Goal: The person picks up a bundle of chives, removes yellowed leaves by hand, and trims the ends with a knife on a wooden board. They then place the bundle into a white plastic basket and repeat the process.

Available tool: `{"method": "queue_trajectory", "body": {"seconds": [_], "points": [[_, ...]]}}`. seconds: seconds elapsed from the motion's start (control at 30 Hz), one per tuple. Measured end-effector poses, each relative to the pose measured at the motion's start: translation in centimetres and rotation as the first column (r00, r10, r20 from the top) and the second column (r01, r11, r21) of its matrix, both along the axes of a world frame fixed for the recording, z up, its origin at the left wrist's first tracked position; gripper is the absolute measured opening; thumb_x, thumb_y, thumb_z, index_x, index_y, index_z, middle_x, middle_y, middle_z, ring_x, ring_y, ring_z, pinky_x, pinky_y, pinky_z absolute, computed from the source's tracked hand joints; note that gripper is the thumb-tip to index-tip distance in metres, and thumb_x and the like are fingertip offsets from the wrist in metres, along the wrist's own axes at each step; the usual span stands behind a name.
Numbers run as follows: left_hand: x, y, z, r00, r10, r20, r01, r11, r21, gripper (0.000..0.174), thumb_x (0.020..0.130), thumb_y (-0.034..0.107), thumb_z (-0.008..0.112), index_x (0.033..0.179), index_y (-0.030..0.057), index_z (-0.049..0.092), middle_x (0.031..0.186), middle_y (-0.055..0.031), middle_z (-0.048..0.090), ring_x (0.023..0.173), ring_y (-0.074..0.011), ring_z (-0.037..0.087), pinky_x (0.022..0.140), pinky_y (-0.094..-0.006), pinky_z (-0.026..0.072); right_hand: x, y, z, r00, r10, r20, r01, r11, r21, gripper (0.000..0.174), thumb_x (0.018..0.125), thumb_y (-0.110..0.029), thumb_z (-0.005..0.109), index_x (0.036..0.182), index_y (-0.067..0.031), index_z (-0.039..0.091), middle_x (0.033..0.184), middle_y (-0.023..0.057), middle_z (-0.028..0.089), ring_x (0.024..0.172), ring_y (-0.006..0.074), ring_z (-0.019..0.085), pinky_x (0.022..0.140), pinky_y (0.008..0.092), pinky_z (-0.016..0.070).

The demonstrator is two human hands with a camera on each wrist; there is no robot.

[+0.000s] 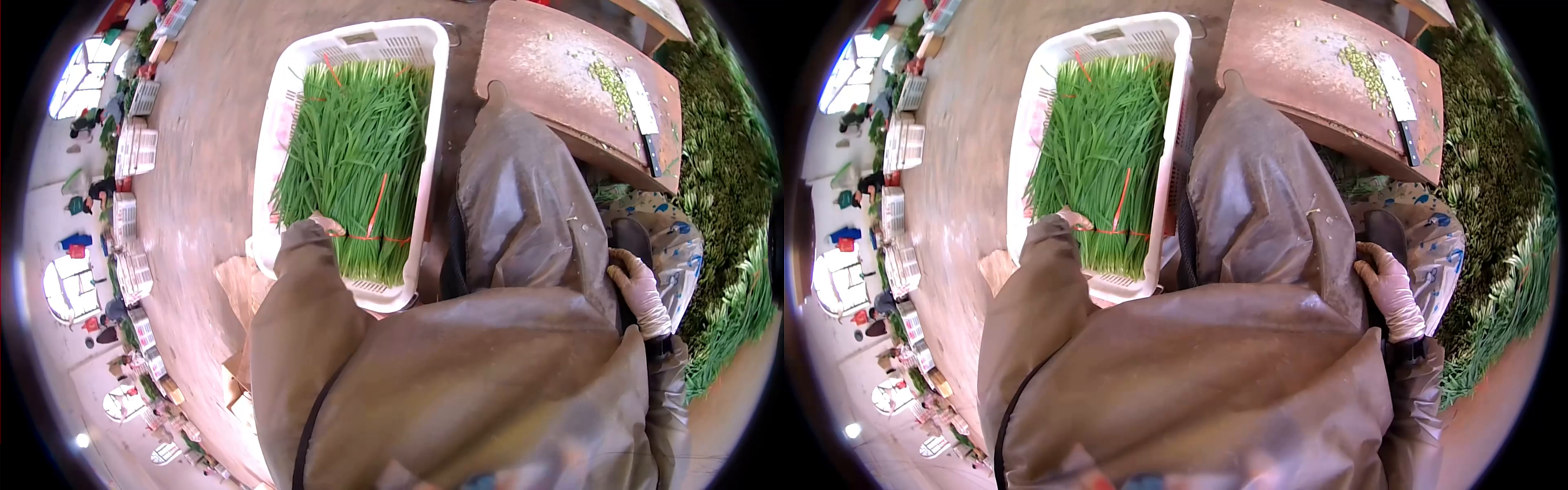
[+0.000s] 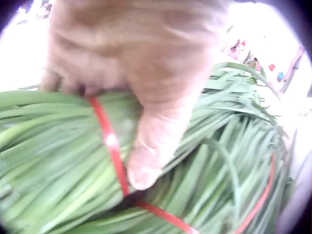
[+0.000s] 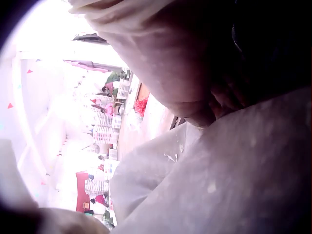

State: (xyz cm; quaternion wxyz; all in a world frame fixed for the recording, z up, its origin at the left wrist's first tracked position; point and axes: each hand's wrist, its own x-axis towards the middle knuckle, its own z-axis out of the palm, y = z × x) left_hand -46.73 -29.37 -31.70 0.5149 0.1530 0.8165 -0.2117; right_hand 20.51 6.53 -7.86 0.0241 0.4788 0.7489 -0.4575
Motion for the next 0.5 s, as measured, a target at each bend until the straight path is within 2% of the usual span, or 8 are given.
{"method": "queue_trajectory", "body": {"seconds": [0.07, 0.17, 0.23, 0.3, 0.33, 0.37, 0.47, 0.5], "points": [[2.5, 2.2, 4.1, 0.939, 0.151, -0.309, -0.131, 0.988, 0.084, 0.107, 0.063, 0.028, 0.092, 0.147, -0.0006, 0.032, 0.132, -0.0221, 0.058, 0.116, -0.0330, 0.061, 0.100, -0.0409, 0.0492, 0.1, 0.0, 0.4, 1.000, -0.009, 0.002, 0.009, 1.000, 0.000, 0.034, 0.090, -0.013, 0.065, 0.123, -0.0020, 0.062, 0.113, 0.0164, 0.068, 0.104, 0.0262, 0.066, 0.091, 0.0335, 0.0497], [9.7, 7.1, 14.9, 0.739, 0.264, -0.620, 0.030, 0.906, 0.421, 0.090, 0.069, 0.033, 0.087, 0.141, 0.0034, 0.040, 0.138, -0.0231, 0.050, 0.124, -0.0367, 0.054, 0.102, -0.0457, 0.0471, 0.3, -0.2, 1.0, 0.999, 0.024, 0.037, -0.027, 0.997, 0.075, 0.034, 0.090, -0.014, 0.065, 0.122, -0.0030, 0.062, 0.113, 0.0170, 0.068, 0.105, 0.0286, 0.065, 0.092, 0.0349, 0.0499], [11.1, 7.6, 13.5, 0.609, 0.320, -0.726, 0.359, 0.705, 0.612, 0.092, 0.073, 0.037, 0.083, 0.145, 0.0032, 0.036, 0.141, -0.0249, 0.046, 0.133, -0.0379, 0.044, 0.106, -0.0465, 0.0425, 0.8, -0.3, 1.6, 0.998, 0.054, 0.042, -0.060, 0.985, 0.160, 0.035, 0.089, -0.016, 0.067, 0.121, -0.0044, 0.063, 0.114, 0.0176, 0.067, 0.106, 0.0317, 0.064, 0.093, 0.0369, 0.0496], [9.0, 6.9, 5.5, 0.661, 0.333, -0.673, 0.501, 0.471, 0.726, 0.098, 0.075, 0.039, 0.080, 0.150, 0.0016, 0.029, 0.142, -0.0282, 0.043, 0.136, -0.0411, 0.038, 0.110, -0.0468, 0.0364, 0.7, -0.4, 2.6, 0.999, 0.028, 0.019, -0.031, 0.980, 0.196, 0.033, 0.090, -0.016, 0.066, 0.122, -0.0045, 0.064, 0.114, 0.0162, 0.067, 0.105, 0.0292, 0.064, 0.092, 0.0360, 0.0499], [8.8, 7.1, 3.4, 0.587, 0.219, -0.780, 0.494, 0.666, 0.559, 0.089, 0.077, 0.042, 0.078, 0.144, -0.0014, 0.038, 0.140, -0.0292, 0.046, 0.133, -0.0393, 0.041, 0.112, -0.0458, 0.0352, 0.6, -0.5, 3.3, 1.000, 0.004, 0.005, -0.005, 0.976, 0.217, 0.033, 0.091, -0.015, 0.065, 0.122, -0.0045, 0.064, 0.113, 0.0155, 0.067, 0.104, 0.0279, 0.065, 0.092, 0.0356, 0.0500], [7.8, 7.6, 2.5, 0.604, 0.163, -0.780, 0.462, 0.726, 0.510, 0.086, 0.079, 0.042, 0.077, 0.143, -0.0020, 0.040, 0.140, -0.0277, 0.047, 0.132, -0.0381, 0.043, 0.111, -0.0449, 0.0363, 1.0, -0.5, 4.0, 0.999, -0.028, -0.018, 0.032, 0.967, 0.254, 0.032, 0.091, -0.015, 0.065, 0.122, -0.0045, 0.064, 0.113, 0.0149, 0.067, 0.103, 0.0266, 0.065, 0.091, 0.0351, 0.0502], [4.4, 8.4, 2.5, 0.825, 0.079, -0.559, 0.351, 0.704, 0.617, 0.077, 0.084, 0.041, 0.074, 0.140, -0.0041, 0.044, 0.140, -0.0232, 0.050, 0.128, -0.0344, 0.047, 0.108, -0.0421, 0.0396, 8.0, -0.2, 6.2, 0.985, -0.165, -0.044, 0.165, 0.856, 0.490, 0.032, 0.093, -0.017, 0.066, 0.122, -0.0048, 0.064, 0.113, 0.0138, 0.068, 0.103, 0.0233, 0.065, 0.090, 0.0347, 0.0508], [2.9, 8.6, 3.0, 0.892, 0.043, -0.449, 0.298, 0.691, 0.658, 0.075, 0.086, 0.041, 0.073, 0.139, -0.0048, 0.046, 0.140, -0.0217, 0.051, 0.127, -0.0331, 0.049, 0.108, -0.0411, 0.0407, 11.6, -0.2, 6.6, 0.939, -0.305, -0.157, 0.343, 0.814, 0.469, 0.031, 0.091, -0.021, 0.066, 0.120, -0.0090, 0.065, 0.109, 0.0149, 0.069, 0.101, 0.0307, 0.066, 0.088, 0.0386, 0.0517]]}}
